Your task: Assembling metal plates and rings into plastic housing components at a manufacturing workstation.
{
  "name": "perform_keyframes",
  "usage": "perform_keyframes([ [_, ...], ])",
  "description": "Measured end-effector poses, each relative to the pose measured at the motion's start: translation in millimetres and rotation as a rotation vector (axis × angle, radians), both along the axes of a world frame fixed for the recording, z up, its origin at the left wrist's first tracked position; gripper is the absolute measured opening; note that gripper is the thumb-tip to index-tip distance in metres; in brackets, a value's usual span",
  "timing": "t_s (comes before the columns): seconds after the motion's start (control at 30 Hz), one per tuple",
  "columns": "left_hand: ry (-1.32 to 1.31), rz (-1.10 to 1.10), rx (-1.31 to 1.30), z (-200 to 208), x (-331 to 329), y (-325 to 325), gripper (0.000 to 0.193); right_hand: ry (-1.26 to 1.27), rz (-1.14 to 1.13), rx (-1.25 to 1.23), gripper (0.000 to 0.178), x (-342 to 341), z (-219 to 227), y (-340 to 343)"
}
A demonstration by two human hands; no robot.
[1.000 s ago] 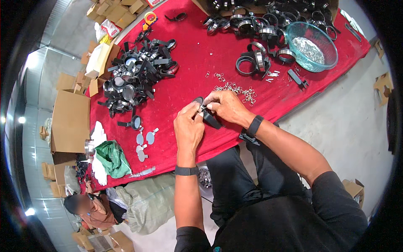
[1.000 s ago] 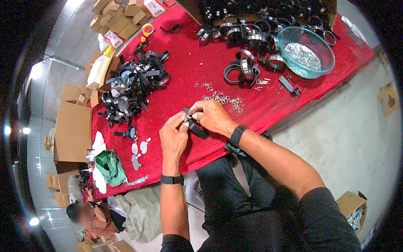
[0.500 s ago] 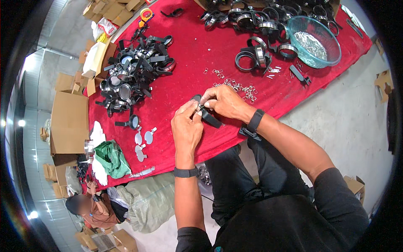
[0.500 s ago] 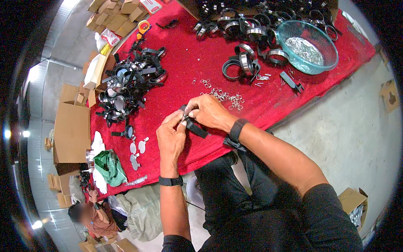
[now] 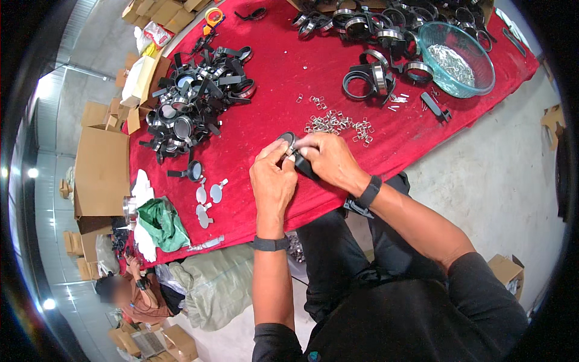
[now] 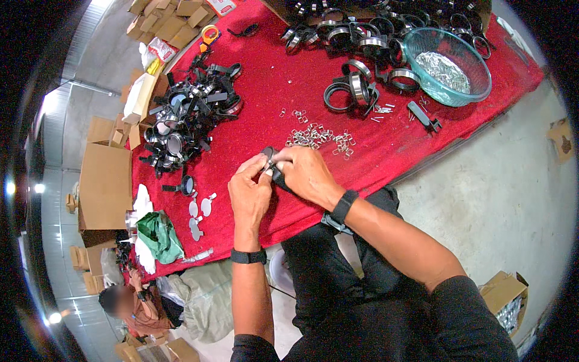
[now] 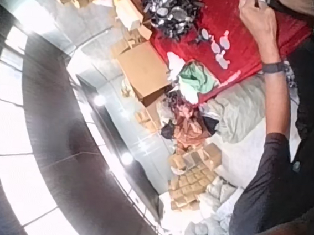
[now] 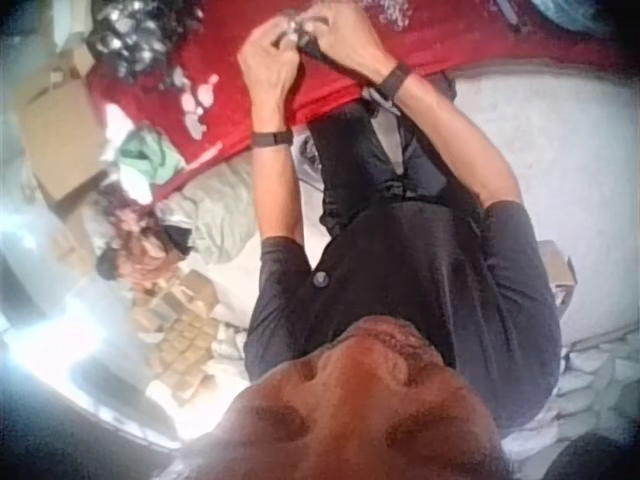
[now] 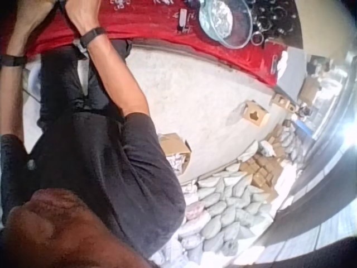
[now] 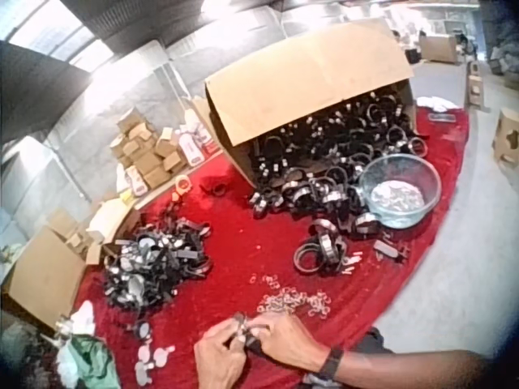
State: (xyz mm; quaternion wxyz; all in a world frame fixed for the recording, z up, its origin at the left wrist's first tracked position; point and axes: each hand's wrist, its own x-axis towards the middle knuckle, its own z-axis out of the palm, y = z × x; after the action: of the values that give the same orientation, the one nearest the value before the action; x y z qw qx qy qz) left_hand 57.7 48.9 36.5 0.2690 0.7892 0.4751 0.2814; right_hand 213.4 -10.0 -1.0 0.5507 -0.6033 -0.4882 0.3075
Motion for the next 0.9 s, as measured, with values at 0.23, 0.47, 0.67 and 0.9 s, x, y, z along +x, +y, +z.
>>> perform_keyframes([
  [0.23,-0.007,0.017,0.032,-1.2,6.7,-2.6,0.034,-0.140,0.013,0.253,0.027,-10.7,-6.7,-15.0],
  [0.47,-0.043,-0.025,0.026,-4.2,-0.1,0.3,0.032,-0.398,-0.091,0.240,0.026,41.0,16.9,-48.4],
  [0.67,0.027,-0.115,0.011,13.9,-7.3,-11.7,0.059,-0.944,-0.573,0.069,0.025,170.3,39.7,-114.3],
  [0.9,0.045,-0.099,0.031,12.3,-14.5,-20.8,0.073,-1.271,-0.328,-0.198,0.016,234.6,21.0,-132.5],
])
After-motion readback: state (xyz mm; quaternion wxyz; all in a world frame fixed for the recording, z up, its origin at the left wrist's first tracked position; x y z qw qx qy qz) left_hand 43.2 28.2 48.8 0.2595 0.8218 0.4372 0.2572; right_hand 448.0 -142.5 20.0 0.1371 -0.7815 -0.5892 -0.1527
